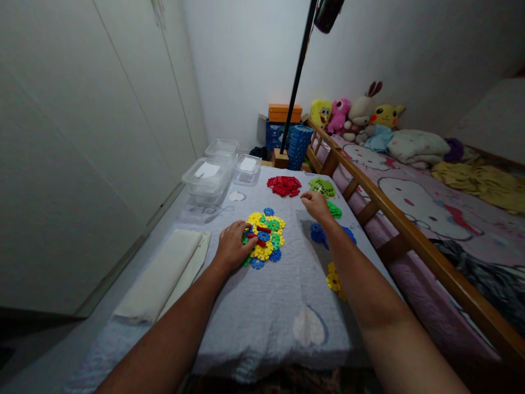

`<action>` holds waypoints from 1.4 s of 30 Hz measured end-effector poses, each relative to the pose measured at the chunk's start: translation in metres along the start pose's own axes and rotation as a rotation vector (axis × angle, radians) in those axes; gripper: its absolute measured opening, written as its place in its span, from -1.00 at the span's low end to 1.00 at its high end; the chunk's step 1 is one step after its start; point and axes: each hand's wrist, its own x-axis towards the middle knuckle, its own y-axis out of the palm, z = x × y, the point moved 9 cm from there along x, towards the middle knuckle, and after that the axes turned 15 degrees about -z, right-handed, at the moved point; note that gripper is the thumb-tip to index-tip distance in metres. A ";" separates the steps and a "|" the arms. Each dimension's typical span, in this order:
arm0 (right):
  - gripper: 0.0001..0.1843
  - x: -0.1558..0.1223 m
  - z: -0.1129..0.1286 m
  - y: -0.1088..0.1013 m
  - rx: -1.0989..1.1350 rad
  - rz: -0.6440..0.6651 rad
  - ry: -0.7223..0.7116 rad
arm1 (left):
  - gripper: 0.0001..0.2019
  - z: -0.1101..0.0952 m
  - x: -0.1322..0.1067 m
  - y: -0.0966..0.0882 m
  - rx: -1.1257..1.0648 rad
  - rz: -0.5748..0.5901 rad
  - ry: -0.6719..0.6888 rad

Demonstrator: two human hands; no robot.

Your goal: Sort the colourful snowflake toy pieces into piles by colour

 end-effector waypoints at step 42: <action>-0.84 0.009 -0.082 -0.041 0.266 -0.268 0.401 | -0.45 -0.006 -0.006 0.007 -0.020 0.104 0.050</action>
